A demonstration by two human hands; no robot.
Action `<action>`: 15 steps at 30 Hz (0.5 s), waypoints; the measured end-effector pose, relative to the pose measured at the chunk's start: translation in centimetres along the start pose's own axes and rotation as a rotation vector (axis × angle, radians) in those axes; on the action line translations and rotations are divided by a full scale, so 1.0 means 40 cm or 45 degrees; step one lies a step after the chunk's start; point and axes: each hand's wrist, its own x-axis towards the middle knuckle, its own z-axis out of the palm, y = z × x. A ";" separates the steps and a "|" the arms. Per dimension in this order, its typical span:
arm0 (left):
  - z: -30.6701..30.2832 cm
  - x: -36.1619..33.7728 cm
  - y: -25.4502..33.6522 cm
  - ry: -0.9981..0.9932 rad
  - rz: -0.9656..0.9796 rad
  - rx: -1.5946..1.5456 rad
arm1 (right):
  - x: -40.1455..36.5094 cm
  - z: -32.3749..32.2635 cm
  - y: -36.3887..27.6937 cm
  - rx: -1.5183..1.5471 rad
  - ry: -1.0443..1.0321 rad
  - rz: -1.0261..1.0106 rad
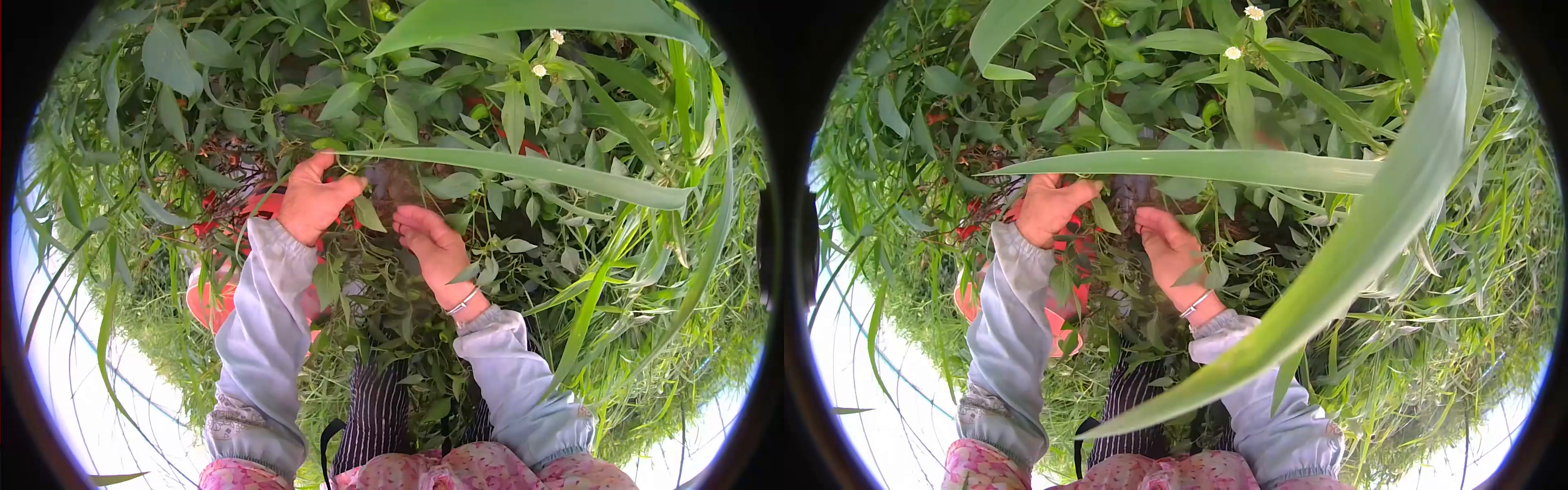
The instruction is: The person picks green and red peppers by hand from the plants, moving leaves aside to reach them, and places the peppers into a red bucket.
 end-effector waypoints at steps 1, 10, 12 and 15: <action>0.007 -0.008 0.028 -0.036 -0.050 0.059 | 0.005 0.006 -0.012 0.036 0.015 -0.019; 0.083 -0.057 0.103 -0.401 0.265 0.330 | 0.042 0.041 -0.052 0.426 -0.192 -0.323; 0.088 -0.090 0.136 -0.295 0.374 0.812 | 0.059 0.041 -0.065 1.103 -0.357 0.009; 0.093 -0.155 0.155 -0.092 0.566 1.295 | 0.080 0.049 -0.058 1.273 -0.449 0.020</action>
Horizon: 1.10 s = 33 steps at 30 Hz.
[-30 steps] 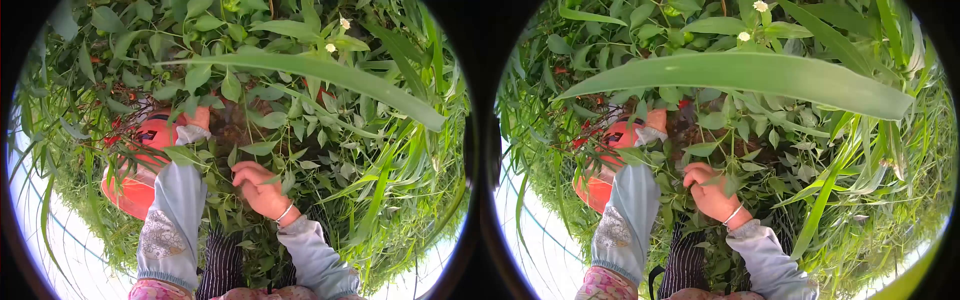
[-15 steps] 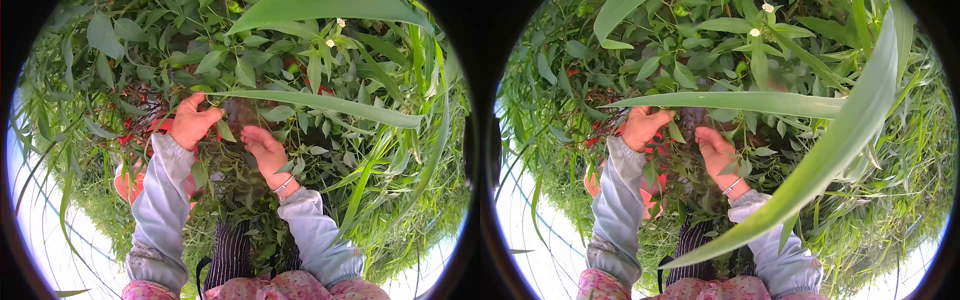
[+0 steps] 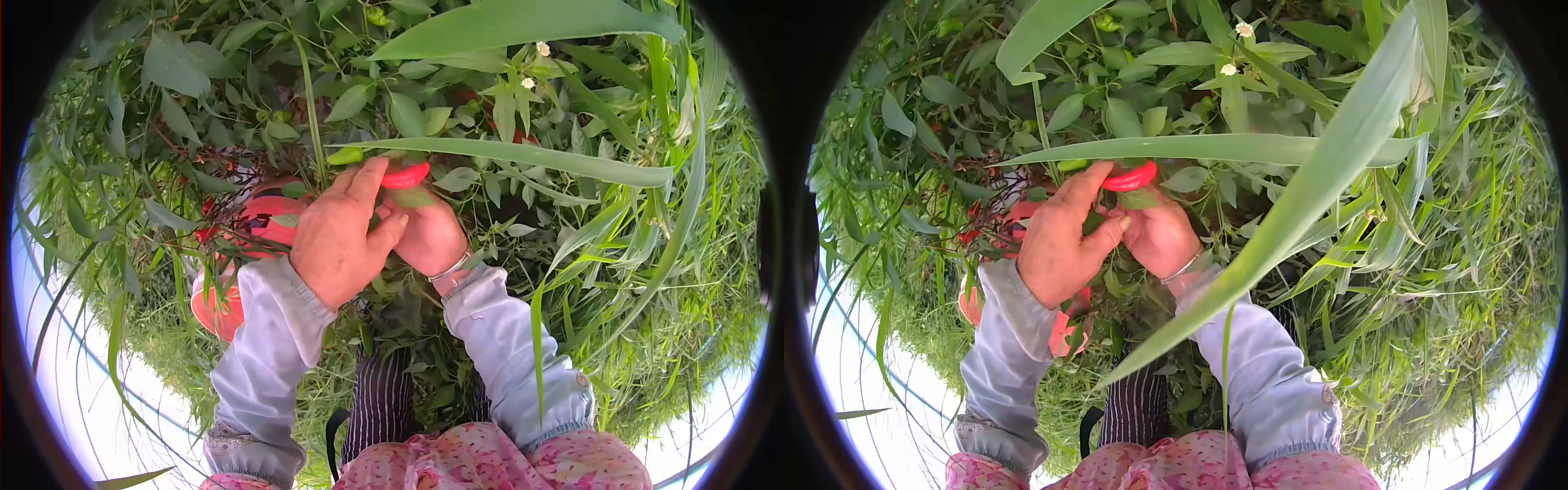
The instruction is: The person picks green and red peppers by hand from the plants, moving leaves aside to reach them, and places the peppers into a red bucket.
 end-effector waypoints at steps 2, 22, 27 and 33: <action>0.000 -0.042 0.004 0.280 0.179 0.424 | -0.003 0.026 -0.006 0.061 0.064 0.055; 0.215 -0.297 -0.198 -0.415 -0.433 0.673 | -0.033 0.023 -0.062 0.348 -0.024 -0.076; 0.111 -0.229 -0.059 0.084 -0.138 0.599 | -0.044 0.020 -0.077 0.291 0.069 -0.087; 0.170 -0.145 -0.023 0.243 0.017 0.292 | -0.041 0.023 -0.089 0.248 -0.008 -0.083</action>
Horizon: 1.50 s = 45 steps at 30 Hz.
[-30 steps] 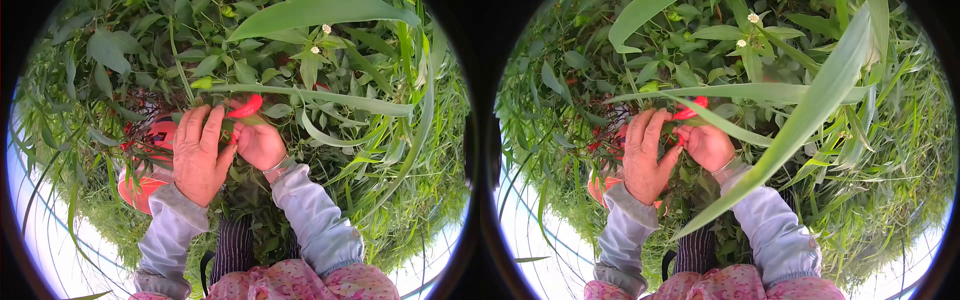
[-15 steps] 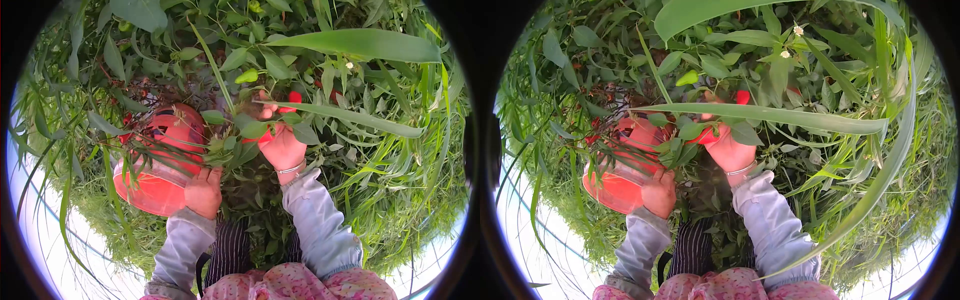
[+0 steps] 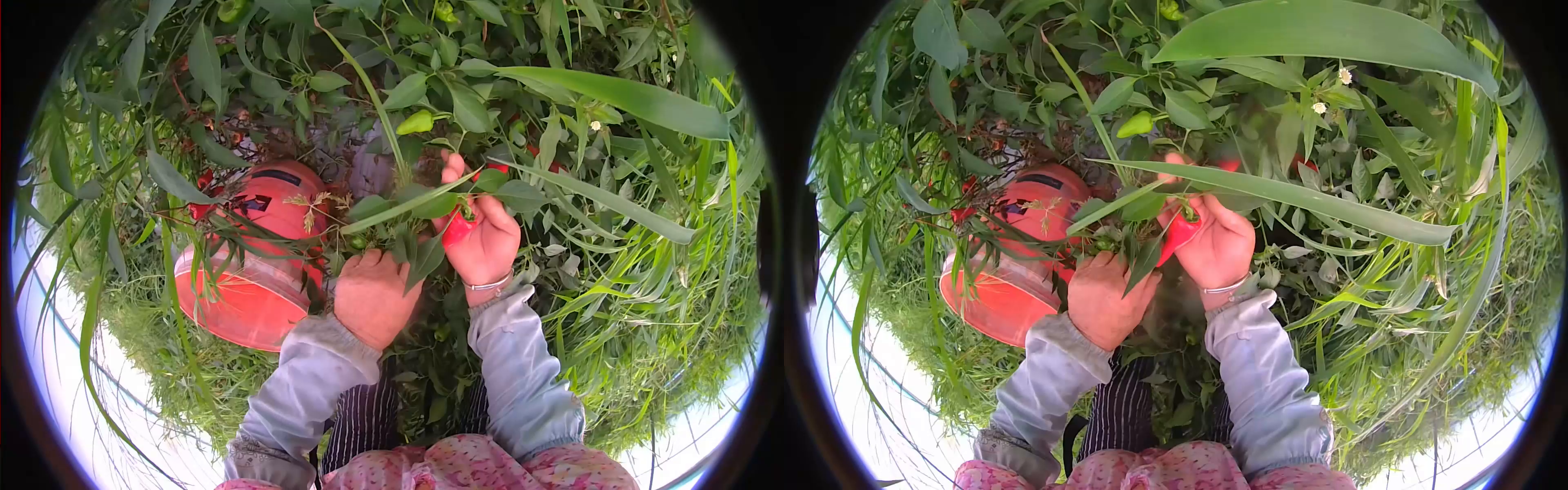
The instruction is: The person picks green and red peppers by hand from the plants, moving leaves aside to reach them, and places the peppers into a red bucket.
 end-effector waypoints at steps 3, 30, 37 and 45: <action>0.073 0.009 -0.059 -0.089 -0.027 0.267 | -0.001 -0.008 -0.013 -0.008 0.006 -0.040; -0.105 0.136 -0.052 -0.322 -0.394 -1.582 | -0.036 -0.049 -0.041 -0.396 0.300 0.120; -0.188 0.113 -0.071 -0.547 -0.433 -1.721 | -0.028 -0.033 0.001 -0.747 0.072 0.112; -0.156 0.042 -0.118 -0.452 -0.371 -1.269 | -0.037 -0.001 0.036 -0.825 0.179 0.177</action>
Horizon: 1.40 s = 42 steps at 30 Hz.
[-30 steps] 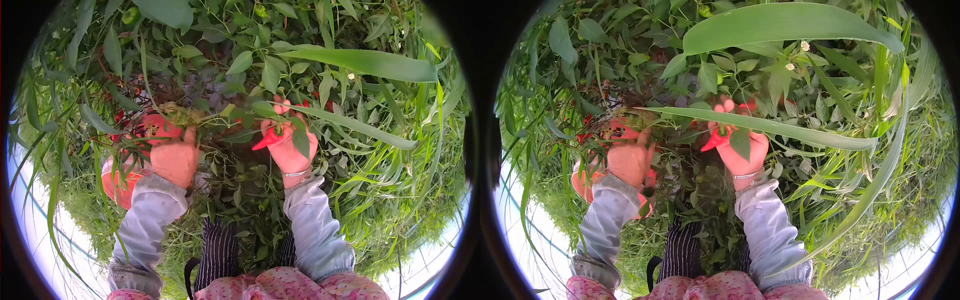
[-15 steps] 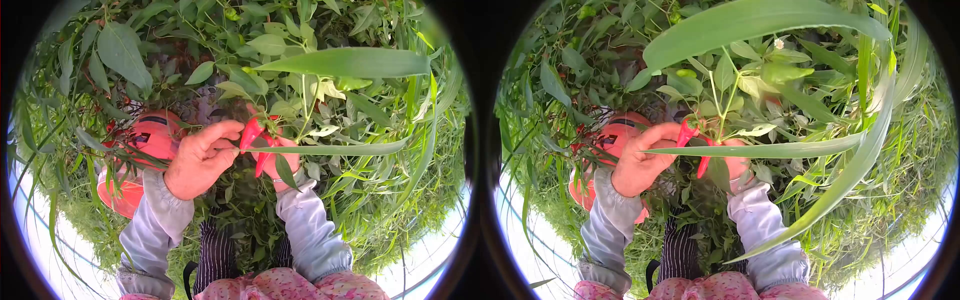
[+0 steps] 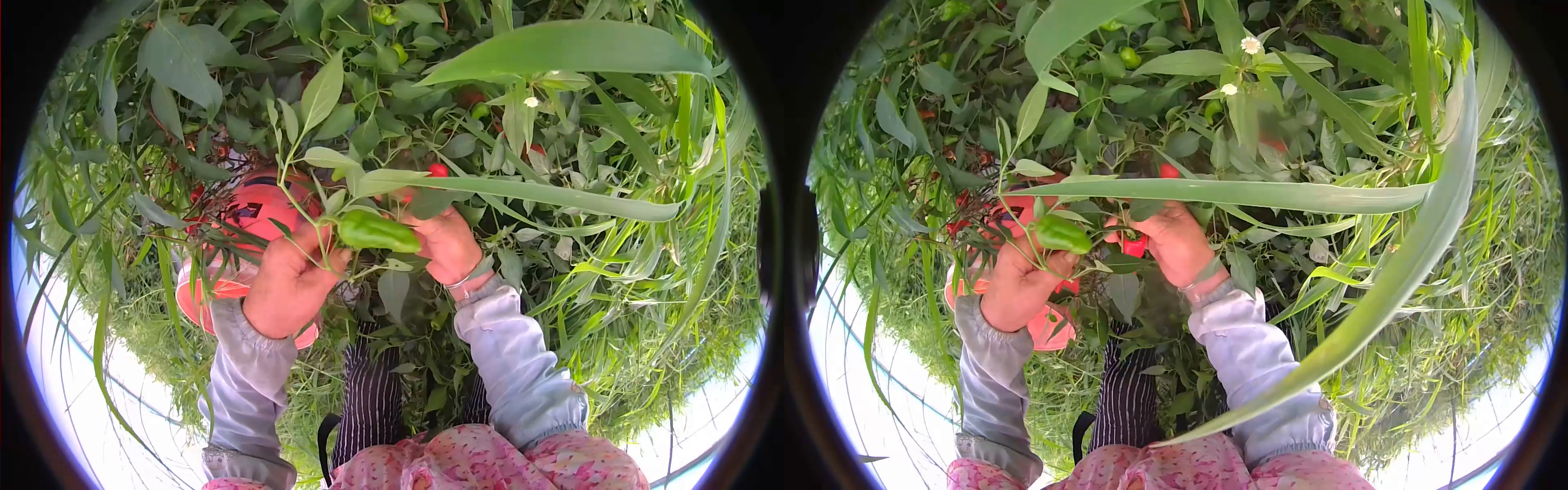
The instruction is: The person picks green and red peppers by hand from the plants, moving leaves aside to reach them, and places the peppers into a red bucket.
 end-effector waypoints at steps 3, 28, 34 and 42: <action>0.045 -0.034 0.011 0.155 -0.185 -0.130 | 0.018 0.005 -0.001 0.012 0.043 0.113; 0.223 0.004 -0.155 0.718 -0.172 -0.061 | 0.021 0.025 0.081 -0.224 0.076 0.056; 0.112 -0.059 -0.066 0.038 -0.499 -0.373 | 0.030 -0.003 0.141 -0.625 0.241 0.030; 0.104 -0.056 -0.016 0.043 -0.189 -0.748 | 0.015 0.004 0.133 -1.280 0.325 -0.158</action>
